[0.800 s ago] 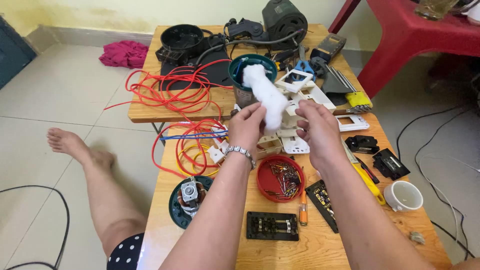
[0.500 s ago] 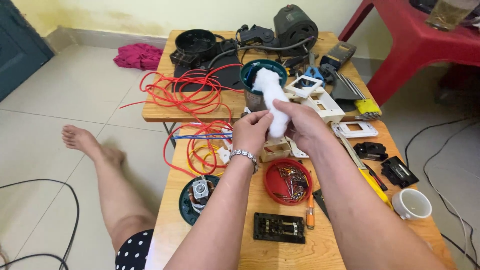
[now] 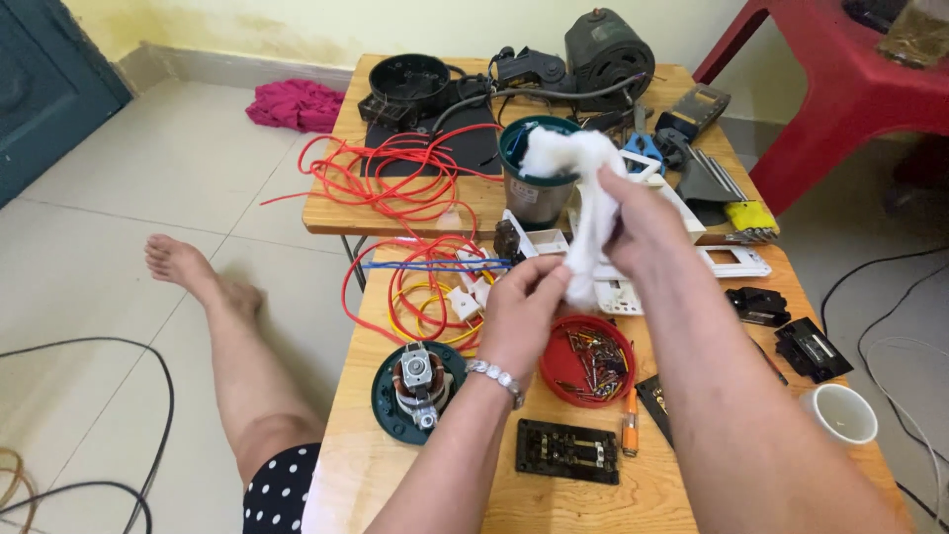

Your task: The person sits on the floor and cleans a black electrical component using a white cloth. They wipe the component's surface and crevices while holding it in their hands. The workspace is cluttered with various electrical parts, wires, and tools.

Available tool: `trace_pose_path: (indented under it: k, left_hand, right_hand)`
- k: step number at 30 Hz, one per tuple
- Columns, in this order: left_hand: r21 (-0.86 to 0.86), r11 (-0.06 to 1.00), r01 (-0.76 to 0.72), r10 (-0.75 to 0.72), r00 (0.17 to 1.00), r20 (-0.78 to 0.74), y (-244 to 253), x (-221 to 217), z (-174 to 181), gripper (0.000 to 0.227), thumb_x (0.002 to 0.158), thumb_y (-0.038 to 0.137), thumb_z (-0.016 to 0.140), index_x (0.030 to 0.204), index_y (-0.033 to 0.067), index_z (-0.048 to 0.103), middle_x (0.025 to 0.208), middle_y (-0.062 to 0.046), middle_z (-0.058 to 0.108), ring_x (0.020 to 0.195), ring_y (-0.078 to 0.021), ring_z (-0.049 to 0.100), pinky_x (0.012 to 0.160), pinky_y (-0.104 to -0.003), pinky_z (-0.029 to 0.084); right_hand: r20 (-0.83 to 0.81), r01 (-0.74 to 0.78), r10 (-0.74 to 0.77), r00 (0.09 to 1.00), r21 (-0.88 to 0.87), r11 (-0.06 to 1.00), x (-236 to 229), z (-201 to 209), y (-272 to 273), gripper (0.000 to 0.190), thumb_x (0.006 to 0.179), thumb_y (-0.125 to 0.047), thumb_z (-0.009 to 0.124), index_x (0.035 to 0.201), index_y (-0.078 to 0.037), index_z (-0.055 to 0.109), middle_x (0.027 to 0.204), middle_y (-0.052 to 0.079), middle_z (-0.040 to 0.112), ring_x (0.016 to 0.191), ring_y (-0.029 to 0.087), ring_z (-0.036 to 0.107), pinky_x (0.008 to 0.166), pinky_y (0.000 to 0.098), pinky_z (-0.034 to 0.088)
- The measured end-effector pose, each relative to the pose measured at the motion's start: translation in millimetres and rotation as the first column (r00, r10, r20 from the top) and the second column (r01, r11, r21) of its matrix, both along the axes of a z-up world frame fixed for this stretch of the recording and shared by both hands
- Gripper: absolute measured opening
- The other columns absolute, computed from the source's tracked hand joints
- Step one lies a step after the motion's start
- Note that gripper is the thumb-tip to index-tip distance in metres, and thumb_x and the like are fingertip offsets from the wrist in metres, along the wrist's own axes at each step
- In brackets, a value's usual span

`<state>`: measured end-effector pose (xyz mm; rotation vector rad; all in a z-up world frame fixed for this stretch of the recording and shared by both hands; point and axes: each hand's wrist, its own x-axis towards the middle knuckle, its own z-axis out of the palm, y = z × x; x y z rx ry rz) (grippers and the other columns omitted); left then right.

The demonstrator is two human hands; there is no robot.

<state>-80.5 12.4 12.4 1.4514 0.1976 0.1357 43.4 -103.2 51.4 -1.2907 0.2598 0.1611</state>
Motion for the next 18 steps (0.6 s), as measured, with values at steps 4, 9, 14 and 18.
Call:
trace_pose_path:
  k: [4, 9, 14, 18]
  left_hand:
    - [-0.505, 0.862, -0.054, 0.006, 0.995, -0.095, 1.4, 23.8, -27.3, 0.026, 0.092, 0.019, 0.056, 0.114, 0.0049, 0.061, 0.106, -0.011, 0.059, 0.088, -0.0206, 0.064, 0.076, -0.037, 0.060]
    - [-0.540, 0.841, 0.025, -0.075, 0.995, -0.071, 12.1, 27.3, -21.8, 0.021, 0.094, 0.019, 0.053, 0.109, 0.0054, 0.057, 0.094, -0.005, 0.055, 0.074, -0.0143, 0.064, 0.067, -0.029, 0.063]
    - [-0.333, 0.931, 0.147, -0.191, 0.976, -0.101, 9.8, 13.0, -38.5, 0.023, 0.087, 0.013, 0.064, 0.108, 0.0054, 0.065, 0.091, -0.009, 0.063, 0.074, -0.0179, 0.067, 0.063, -0.033, 0.063]
    - [-0.167, 0.982, 0.089, -0.119, 0.976, -0.182, 13.0, 16.9, -46.0, 0.023, 0.086, 0.010, 0.061, 0.106, 0.0104, 0.072, 0.088, -0.016, 0.067, 0.068, -0.0218, 0.070, 0.058, -0.032, 0.063]
  right_hand:
    - [0.012, 0.034, -0.034, 0.999, -0.006, 0.999, 1.0, -2.0, 8.4, 0.064, 0.084, -0.027, 0.073, 0.134, 0.001, 0.045, 0.118, 0.016, 0.058, 0.107, 0.027, 0.061, 0.086, 0.0479, 0.052]
    - [0.041, 0.027, -0.025, 0.999, -0.035, 0.999, -9.7, 6.3, 21.1, 0.061, 0.081, -0.023, 0.074, 0.133, -0.007, 0.046, 0.105, 0.011, 0.060, 0.093, 0.023, 0.067, 0.076, 0.0356, 0.059]
    - [0.173, 0.106, -0.086, 0.981, -0.110, 0.988, -6.8, 3.4, 25.6, 0.051, 0.083, -0.016, 0.073, 0.128, -0.009, 0.050, 0.108, 0.013, 0.061, 0.097, 0.024, 0.066, 0.079, 0.0381, 0.058]
    - [0.342, 0.158, -0.119, 0.932, -0.091, 0.983, -1.3, 2.7, 29.3, 0.046, 0.084, -0.008, 0.071, 0.125, 0.002, 0.053, 0.112, 0.019, 0.056, 0.109, 0.031, 0.061, 0.090, 0.0449, 0.055]
